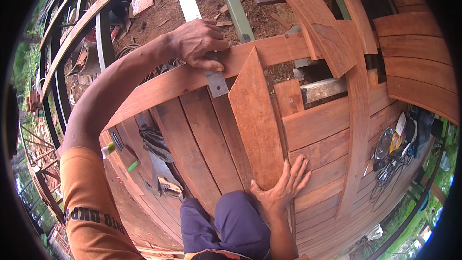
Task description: The person measures and marks a wooden plank on a wooden floor, then uses a miter saw to cut the plank. After cutting, the person measures and marks another plank on the floor.
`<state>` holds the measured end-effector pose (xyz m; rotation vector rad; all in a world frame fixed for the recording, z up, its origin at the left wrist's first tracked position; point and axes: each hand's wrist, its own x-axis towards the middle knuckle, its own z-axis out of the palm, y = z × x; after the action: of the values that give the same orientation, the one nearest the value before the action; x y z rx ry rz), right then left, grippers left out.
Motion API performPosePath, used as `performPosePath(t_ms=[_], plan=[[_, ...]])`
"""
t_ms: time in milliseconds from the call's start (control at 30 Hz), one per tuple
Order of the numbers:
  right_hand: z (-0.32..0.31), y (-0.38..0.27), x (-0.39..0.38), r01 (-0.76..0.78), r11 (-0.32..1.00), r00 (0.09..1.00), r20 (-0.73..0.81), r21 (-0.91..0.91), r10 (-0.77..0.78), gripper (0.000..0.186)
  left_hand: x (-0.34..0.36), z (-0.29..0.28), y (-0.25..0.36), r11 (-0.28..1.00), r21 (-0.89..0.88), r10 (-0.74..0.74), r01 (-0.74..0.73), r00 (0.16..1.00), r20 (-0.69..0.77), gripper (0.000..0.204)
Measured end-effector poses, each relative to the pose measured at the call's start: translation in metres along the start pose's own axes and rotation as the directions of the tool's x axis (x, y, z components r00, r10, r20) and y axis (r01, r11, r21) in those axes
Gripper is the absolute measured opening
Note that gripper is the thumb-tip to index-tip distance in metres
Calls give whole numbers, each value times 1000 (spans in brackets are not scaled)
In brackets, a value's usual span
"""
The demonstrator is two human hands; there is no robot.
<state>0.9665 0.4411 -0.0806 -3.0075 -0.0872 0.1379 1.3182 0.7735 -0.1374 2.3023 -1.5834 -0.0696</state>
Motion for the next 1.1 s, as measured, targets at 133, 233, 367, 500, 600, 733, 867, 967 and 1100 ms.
performPosePath(t_ms=[133, 233, 367, 500, 600, 733, 867, 967, 1100], plan=[[0, 0, 0, 1, 1000, 1000, -6, -2, -1, 103, -1, 0, 0, 1000, -8, 1, -1, 1000, -6, 63], [0, -2, 1, -1, 1000, 1000, -4, -11, 1, 103, -3, -1, 1, 1000, -13, -9, 9, 1000, -3, 63], [-2, -6, -1, -8, 1000, 1000, 12, -5, 8, 102, -7, -4, 2, 1000, -12, -2, 2, 1000, -7, 62], [-6, -8, 1, -24, 1000, 999, 25, 13, 24, 101, -3, -9, 1, 1000, -12, 27, -27, 1000, 3, 61], [-1, -3, 3, -26, 999, 1000, -2, 46, 26, 104, 5, -6, 0, 999, -33, 18, -16, 998, 53, 60], [-6, 11, 1, -36, 989, 999, 18, 145, 34, 109, 1, -3, -5, 1000, -7, 29, -29, 999, 21, 61], [-9, 12, 5, -31, 982, 999, 17, 184, 28, 109, -7, -6, -1, 1000, -20, -16, 16, 1000, 4, 57], [-7, 9, -1, -34, 991, 999, -20, 127, 37, 105, 2, -11, -3, 998, -55, -4, 9, 995, 96, 52], [-7, 1, 0, -47, 992, 999, 13, 114, 45, 103, 3, -6, -1, 998, -20, 64, -65, 997, -48, 58]])
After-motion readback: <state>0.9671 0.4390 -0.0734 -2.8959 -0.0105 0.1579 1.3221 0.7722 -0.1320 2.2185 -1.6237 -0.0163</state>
